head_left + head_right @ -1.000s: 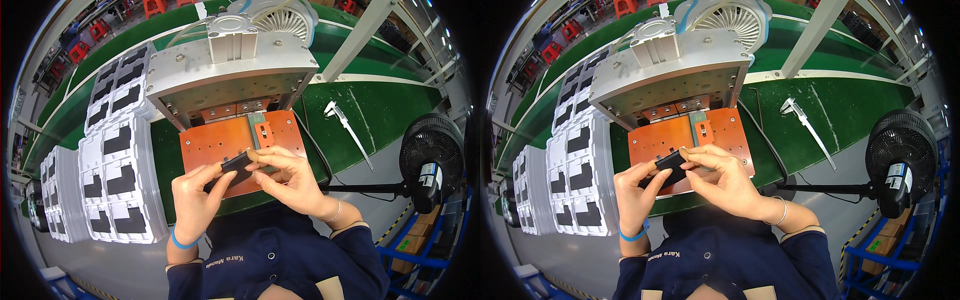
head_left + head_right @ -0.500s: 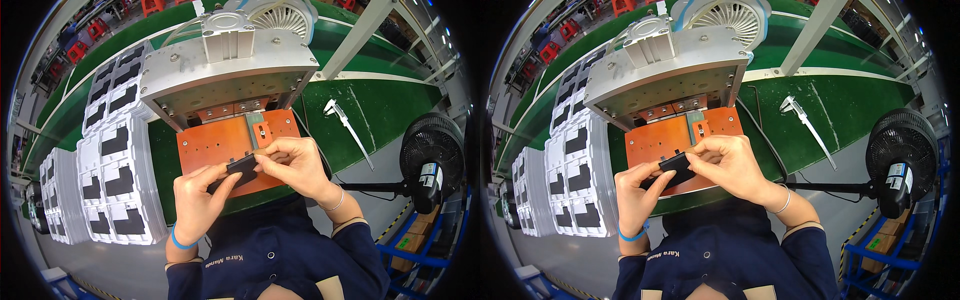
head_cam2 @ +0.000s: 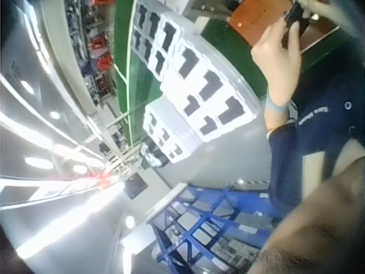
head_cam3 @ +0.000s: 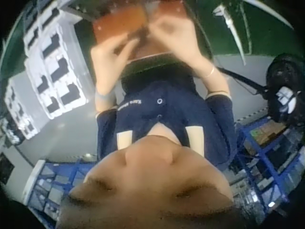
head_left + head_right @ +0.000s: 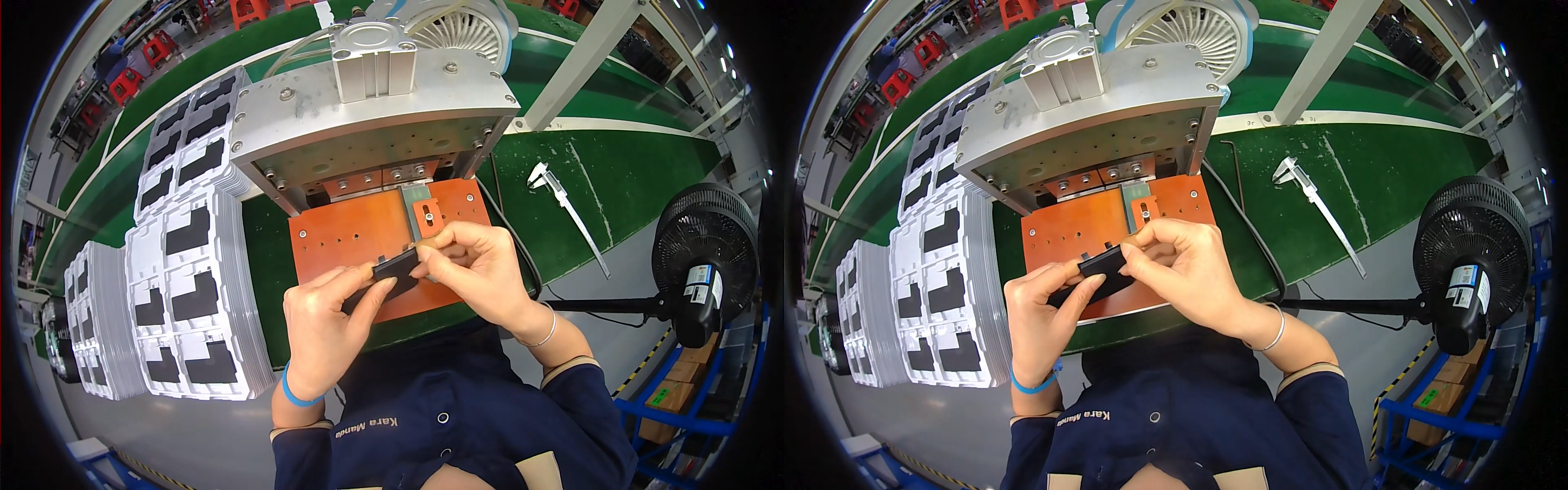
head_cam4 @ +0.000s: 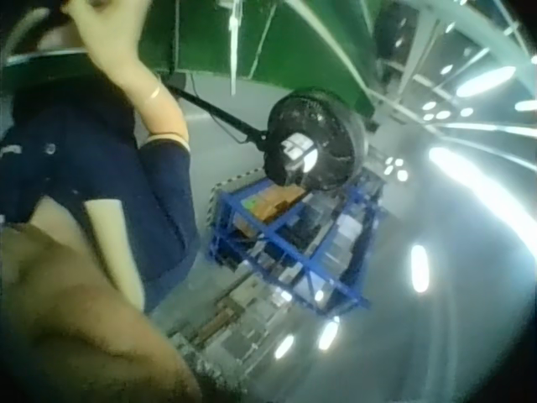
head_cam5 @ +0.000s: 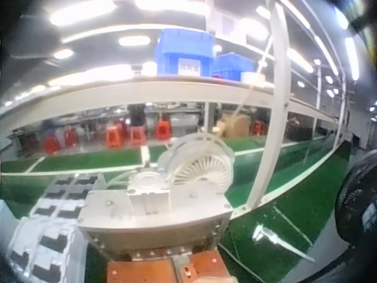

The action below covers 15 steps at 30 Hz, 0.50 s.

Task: Placing components into a pressing machine and measuring a sample with a caliper.

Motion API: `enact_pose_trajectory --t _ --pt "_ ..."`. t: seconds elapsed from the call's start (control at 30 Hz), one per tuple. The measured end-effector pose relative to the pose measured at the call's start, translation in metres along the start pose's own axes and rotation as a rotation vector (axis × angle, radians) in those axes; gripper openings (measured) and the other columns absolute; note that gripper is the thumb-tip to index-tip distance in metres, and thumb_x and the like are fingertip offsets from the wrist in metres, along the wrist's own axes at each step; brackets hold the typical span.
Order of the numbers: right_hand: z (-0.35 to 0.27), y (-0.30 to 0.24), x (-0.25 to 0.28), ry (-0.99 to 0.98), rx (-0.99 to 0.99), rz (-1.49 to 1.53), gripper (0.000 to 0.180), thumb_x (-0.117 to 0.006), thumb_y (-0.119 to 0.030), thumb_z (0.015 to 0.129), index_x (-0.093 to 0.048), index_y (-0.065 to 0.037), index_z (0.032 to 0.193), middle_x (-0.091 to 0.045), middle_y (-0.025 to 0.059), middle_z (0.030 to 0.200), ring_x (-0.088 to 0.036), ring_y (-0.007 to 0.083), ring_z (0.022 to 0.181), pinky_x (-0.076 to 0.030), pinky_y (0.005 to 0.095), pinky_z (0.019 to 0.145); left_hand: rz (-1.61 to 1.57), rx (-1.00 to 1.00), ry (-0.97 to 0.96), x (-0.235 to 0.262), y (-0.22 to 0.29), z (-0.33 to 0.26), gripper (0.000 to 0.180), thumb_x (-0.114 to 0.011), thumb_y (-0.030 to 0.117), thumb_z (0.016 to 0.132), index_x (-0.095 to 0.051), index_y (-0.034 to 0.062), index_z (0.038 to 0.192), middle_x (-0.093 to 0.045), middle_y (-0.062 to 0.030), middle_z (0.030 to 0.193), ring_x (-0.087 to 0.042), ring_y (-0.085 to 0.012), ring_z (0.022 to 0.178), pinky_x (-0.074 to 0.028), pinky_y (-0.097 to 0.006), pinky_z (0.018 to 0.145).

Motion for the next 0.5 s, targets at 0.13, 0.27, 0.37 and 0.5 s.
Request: enact_pose_trajectory --t 0.13,0.27,0.37,0.5 --pt "-0.011 -0.009 -0.003 0.012 -0.036 0.097 0.024 -0.056 -0.007 0.1 -0.067 0.009 0.114 -0.071 0.0113 0.092 -0.072 0.0144 0.083 -0.057 0.0249 0.073 -0.083 0.066 -0.052 0.001 -0.007 0.008 0.015 -0.08 0.008 0.081 -0.075 -0.0001 0.091 -0.069 -0.0111 0.07 -0.067 -0.0201 0.056 -0.048 -0.029 0.051" --pt "-0.013 -0.015 0.003 -0.086 0.04 -0.183 0.027 -0.053 -0.004 0.101 -0.065 0.007 0.123 -0.069 0.0118 0.095 -0.072 0.0149 0.081 -0.056 0.0237 0.065 -0.116 0.233 -0.169 -0.006 -0.027 0.014 0.017 -0.083 0.011 0.078 -0.075 0.0006 0.089 -0.068 -0.0092 0.067 -0.067 -0.0202 0.058 -0.049 -0.031 0.054" --pt "-0.007 -0.026 0.021 0.067 0.251 -0.441 0.027 -0.06 0.002 0.095 -0.068 0.004 0.12 -0.069 0.01 0.087 -0.069 0.0126 0.07 -0.053 0.0237 0.057 0.099 0.13 -0.107 0.0 -0.023 0.017 0.026 -0.087 0.009 0.07 -0.075 -0.0013 0.092 -0.066 -0.0077 0.07 -0.063 -0.0197 0.067 -0.05 -0.03 0.063" --pt "-0.003 -0.026 0.022 0.044 0.414 -0.632 0.017 -0.069 0.003 0.087 -0.073 0.002 0.103 -0.071 0.0106 0.085 -0.067 0.0186 0.066 -0.053 0.0273 0.056 0.201 -0.042 0.061 0.014 -0.016 0.01 0.044 -0.09 0.01 0.062 -0.075 0.0004 0.102 -0.068 -0.0101 0.099 -0.06 -0.0246 0.086 -0.051 -0.035 0.075"
Point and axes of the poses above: each hand's wrist, its own z-axis towards the middle knuckle, its own x-axis out of the back of the hand, y = z × x, the point moved 7 cm from there along z, towards the middle knuckle
